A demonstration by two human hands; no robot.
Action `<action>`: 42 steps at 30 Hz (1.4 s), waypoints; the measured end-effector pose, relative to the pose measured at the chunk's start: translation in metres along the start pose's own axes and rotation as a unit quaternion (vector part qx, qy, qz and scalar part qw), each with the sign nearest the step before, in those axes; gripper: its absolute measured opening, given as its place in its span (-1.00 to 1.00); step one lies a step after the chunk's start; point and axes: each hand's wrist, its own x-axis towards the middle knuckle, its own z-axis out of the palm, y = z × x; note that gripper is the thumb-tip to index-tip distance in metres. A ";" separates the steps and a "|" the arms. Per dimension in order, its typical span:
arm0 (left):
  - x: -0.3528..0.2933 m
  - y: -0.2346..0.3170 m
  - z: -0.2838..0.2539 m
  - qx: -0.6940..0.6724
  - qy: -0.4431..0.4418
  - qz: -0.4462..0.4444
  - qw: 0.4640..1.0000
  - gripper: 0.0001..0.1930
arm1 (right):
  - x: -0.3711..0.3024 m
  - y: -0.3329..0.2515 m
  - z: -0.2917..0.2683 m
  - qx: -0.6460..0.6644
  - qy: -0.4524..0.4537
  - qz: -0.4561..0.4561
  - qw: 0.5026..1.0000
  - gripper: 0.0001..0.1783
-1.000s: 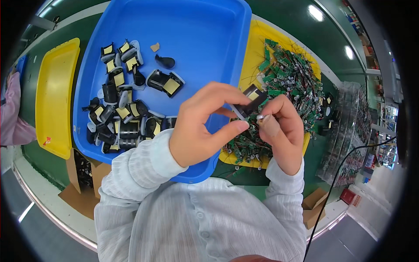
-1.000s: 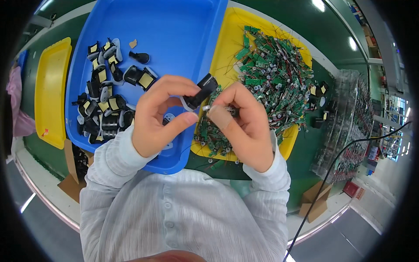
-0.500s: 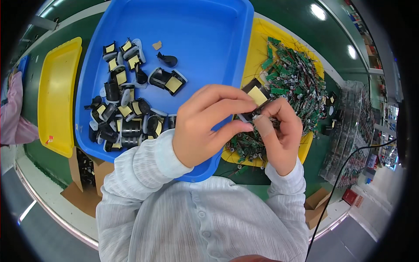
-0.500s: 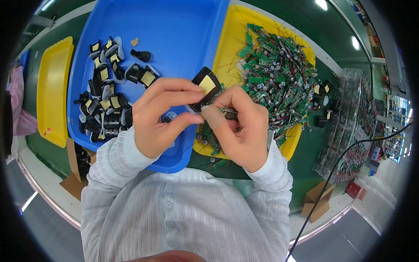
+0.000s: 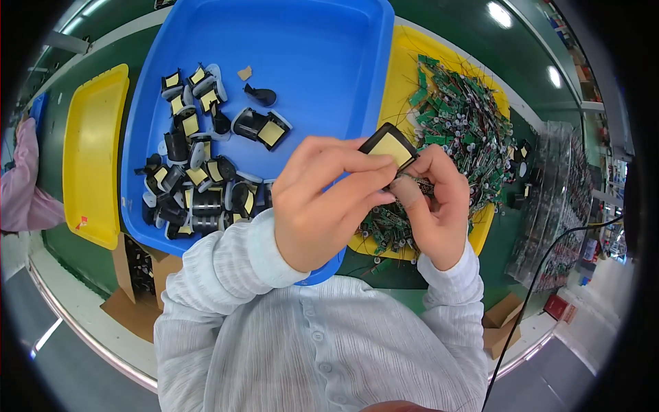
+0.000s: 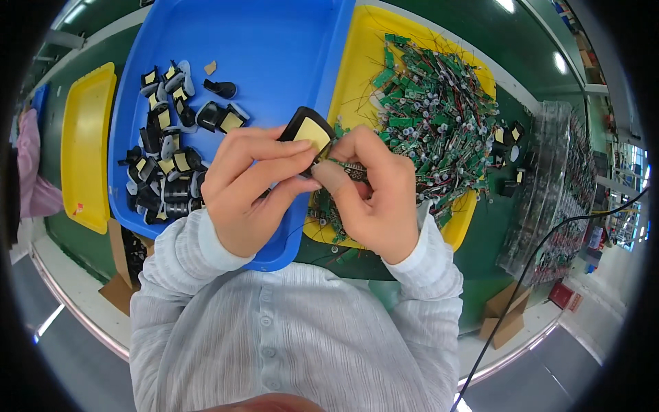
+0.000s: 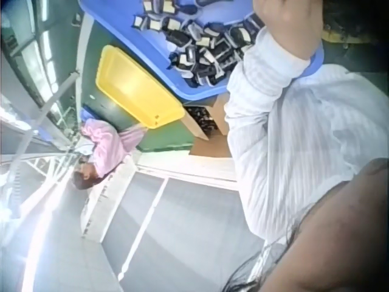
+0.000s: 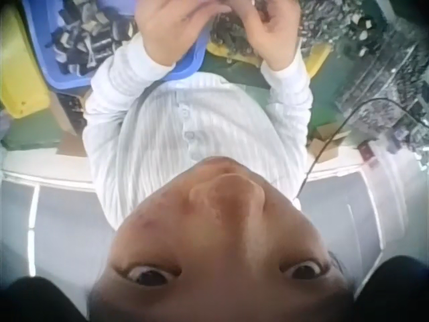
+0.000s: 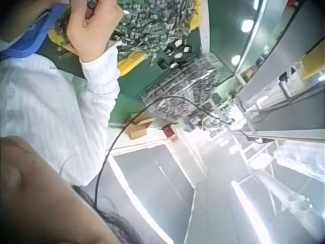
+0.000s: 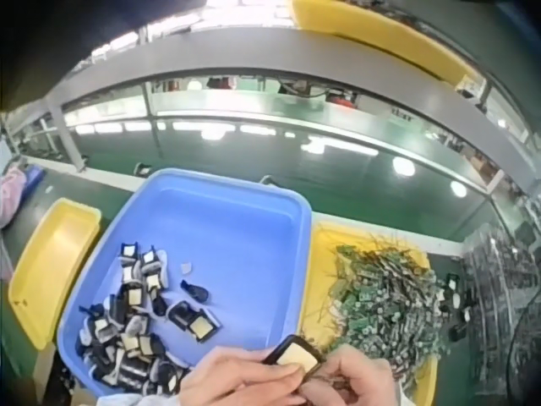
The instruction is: Assembling small electronic components and placing them into sorting trays on a factory floor.
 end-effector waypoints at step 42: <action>-0.001 -0.010 0.001 -0.234 -0.040 -0.184 0.954 -0.69 | 0.011 -0.004 -0.025 0.268 -0.108 0.209 0.934 -0.81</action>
